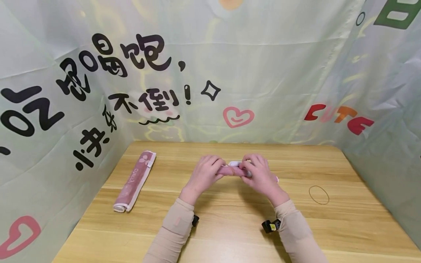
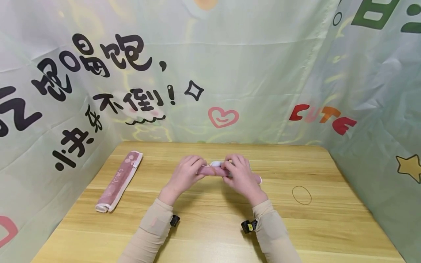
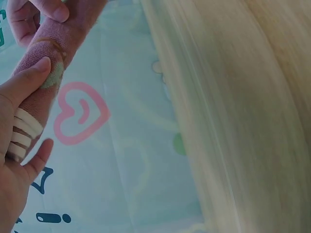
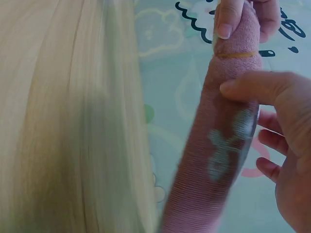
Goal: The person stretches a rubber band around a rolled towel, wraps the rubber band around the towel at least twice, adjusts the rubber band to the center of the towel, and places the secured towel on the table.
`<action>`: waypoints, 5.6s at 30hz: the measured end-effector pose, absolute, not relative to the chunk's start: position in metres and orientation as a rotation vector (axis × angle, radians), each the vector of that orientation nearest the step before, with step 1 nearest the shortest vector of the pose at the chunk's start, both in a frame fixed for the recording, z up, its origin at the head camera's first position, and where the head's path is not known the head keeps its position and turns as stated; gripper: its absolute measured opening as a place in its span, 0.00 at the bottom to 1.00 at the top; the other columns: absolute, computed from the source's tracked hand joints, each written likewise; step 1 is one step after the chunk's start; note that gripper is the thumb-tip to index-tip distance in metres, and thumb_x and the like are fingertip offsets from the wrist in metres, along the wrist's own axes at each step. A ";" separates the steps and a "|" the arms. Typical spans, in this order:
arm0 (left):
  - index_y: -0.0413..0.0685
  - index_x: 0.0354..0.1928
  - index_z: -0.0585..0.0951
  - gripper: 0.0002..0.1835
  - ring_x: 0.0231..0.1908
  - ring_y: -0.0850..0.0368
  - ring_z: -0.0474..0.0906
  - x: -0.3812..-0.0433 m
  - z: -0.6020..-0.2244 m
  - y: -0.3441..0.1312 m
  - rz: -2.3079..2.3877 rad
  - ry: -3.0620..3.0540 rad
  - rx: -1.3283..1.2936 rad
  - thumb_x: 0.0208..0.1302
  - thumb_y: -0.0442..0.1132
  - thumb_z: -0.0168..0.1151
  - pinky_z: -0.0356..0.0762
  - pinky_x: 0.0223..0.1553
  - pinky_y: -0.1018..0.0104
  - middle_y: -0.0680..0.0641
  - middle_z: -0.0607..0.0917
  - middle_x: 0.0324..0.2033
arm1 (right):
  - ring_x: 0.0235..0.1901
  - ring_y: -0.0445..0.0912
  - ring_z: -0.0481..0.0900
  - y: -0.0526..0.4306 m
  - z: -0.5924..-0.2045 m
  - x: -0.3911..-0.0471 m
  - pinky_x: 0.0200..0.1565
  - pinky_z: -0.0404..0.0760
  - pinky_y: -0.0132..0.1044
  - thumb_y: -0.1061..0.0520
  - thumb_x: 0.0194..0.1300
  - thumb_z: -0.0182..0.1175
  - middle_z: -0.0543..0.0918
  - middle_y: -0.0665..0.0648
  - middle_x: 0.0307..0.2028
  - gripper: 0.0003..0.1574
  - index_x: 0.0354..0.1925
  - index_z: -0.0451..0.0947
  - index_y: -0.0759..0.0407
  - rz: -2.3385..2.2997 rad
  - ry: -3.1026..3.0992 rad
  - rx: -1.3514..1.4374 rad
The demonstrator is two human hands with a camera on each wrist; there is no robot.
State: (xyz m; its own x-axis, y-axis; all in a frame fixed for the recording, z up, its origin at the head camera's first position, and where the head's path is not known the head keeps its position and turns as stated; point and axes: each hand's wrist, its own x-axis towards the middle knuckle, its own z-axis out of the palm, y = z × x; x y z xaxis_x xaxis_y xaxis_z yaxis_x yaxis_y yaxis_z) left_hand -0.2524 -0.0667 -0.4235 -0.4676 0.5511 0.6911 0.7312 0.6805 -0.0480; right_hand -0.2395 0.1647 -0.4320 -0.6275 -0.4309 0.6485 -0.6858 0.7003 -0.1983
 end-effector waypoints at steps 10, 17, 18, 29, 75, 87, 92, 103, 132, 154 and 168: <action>0.50 0.37 0.80 0.14 0.40 0.56 0.79 -0.250 -0.424 -0.058 -0.319 -2.101 -1.079 0.56 0.48 0.71 0.79 0.48 0.63 0.52 0.83 0.37 | 0.36 0.42 0.75 0.149 -0.426 -0.233 0.35 0.78 0.34 0.60 0.60 0.68 0.80 0.52 0.37 0.08 0.37 0.78 0.56 1.019 -2.321 0.902; 0.50 0.35 0.80 0.13 0.39 0.57 0.79 -0.249 -0.425 -0.059 -0.318 -2.051 -1.101 0.58 0.50 0.67 0.79 0.47 0.63 0.52 0.82 0.37 | 0.36 0.42 0.78 0.137 -0.422 -0.227 0.37 0.80 0.30 0.56 0.61 0.67 0.82 0.53 0.36 0.05 0.34 0.80 0.56 1.170 -2.450 0.664; 0.50 0.35 0.80 0.13 0.39 0.57 0.79 -0.249 -0.425 -0.059 -0.315 -2.043 -1.103 0.58 0.50 0.67 0.79 0.47 0.63 0.52 0.82 0.36 | 0.36 0.42 0.78 0.136 -0.421 -0.226 0.37 0.80 0.30 0.57 0.61 0.68 0.83 0.53 0.36 0.05 0.33 0.81 0.56 1.183 -2.457 0.649; 0.50 0.35 0.81 0.10 0.38 0.58 0.79 -0.248 -0.425 -0.054 -0.317 -1.983 -1.134 0.61 0.48 0.66 0.79 0.44 0.65 0.53 0.83 0.36 | 0.27 0.42 0.74 0.125 -0.416 -0.215 0.29 0.76 0.33 0.63 0.58 0.63 0.80 0.54 0.28 0.03 0.28 0.78 0.59 0.827 -2.421 0.494; 0.46 0.27 0.70 0.17 0.36 0.54 0.73 -0.248 -0.423 -0.059 -0.533 -2.077 -0.862 0.53 0.37 0.74 0.79 0.37 0.67 0.47 0.74 0.34 | 0.33 0.49 0.81 0.137 -0.406 -0.219 0.37 0.83 0.43 0.62 0.59 0.59 0.82 0.58 0.31 0.03 0.30 0.79 0.61 0.949 -2.489 0.340; 0.46 0.26 0.69 0.18 0.36 0.52 0.73 -0.252 -0.425 -0.064 -0.556 -2.072 -0.820 0.51 0.34 0.74 0.79 0.39 0.65 0.47 0.74 0.34 | 0.39 0.49 0.79 0.147 -0.412 -0.227 0.42 0.81 0.44 0.60 0.55 0.71 0.81 0.57 0.38 0.18 0.42 0.75 0.59 0.934 -2.587 0.543; 0.45 0.27 0.69 0.17 0.36 0.53 0.73 -0.253 -0.424 -0.064 -0.569 -2.059 -0.826 0.51 0.33 0.73 0.78 0.38 0.65 0.47 0.74 0.33 | 0.36 0.50 0.79 0.153 -0.421 -0.232 0.40 0.80 0.47 0.59 0.50 0.74 0.81 0.57 0.38 0.24 0.43 0.74 0.59 0.736 -2.582 0.569; 0.47 0.47 0.77 0.25 0.48 0.53 0.77 -0.251 -0.418 -0.068 -0.633 -2.216 -0.805 0.51 0.51 0.75 0.78 0.54 0.61 0.47 0.81 0.46 | 0.28 0.51 0.78 0.161 -0.426 -0.236 0.33 0.78 0.49 0.62 0.47 0.73 0.81 0.57 0.32 0.22 0.38 0.73 0.59 0.616 -2.530 0.477; 0.54 0.41 0.79 0.11 0.30 0.60 0.80 -0.245 -0.419 -0.056 -0.715 -2.641 -0.830 0.66 0.52 0.61 0.77 0.31 0.66 0.52 0.86 0.35 | 0.39 0.56 0.81 0.149 -0.428 -0.230 0.41 0.77 0.56 0.64 0.43 0.74 0.82 0.56 0.37 0.23 0.36 0.73 0.55 0.459 -2.428 0.547; 0.48 0.49 0.83 0.19 0.36 0.59 0.82 -0.246 -0.420 -0.054 -0.865 -2.743 -0.796 0.62 0.51 0.66 0.79 0.38 0.67 0.49 0.88 0.40 | 0.40 0.55 0.80 0.147 -0.434 -0.233 0.37 0.77 0.54 0.65 0.44 0.75 0.79 0.56 0.38 0.23 0.36 0.73 0.55 0.542 -2.416 0.589; 0.47 0.43 0.80 0.17 0.30 0.58 0.79 -0.245 -0.424 -0.052 -0.745 -2.566 -0.845 0.58 0.50 0.68 0.76 0.31 0.70 0.48 0.85 0.32 | 0.44 0.54 0.78 0.136 -0.431 -0.229 0.48 0.76 0.52 0.55 0.58 0.70 0.81 0.58 0.40 0.10 0.33 0.79 0.58 0.782 -2.468 0.598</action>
State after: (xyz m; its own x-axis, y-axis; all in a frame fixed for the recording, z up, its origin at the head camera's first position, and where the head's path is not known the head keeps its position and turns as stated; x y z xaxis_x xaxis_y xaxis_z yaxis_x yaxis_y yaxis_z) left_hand -0.2447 -0.0521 -0.4240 -0.7663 0.4482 0.4603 0.6251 0.6858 0.3727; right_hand -0.2290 0.1365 -0.4307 -0.7895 -0.2573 0.5572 -0.5311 0.7414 -0.4102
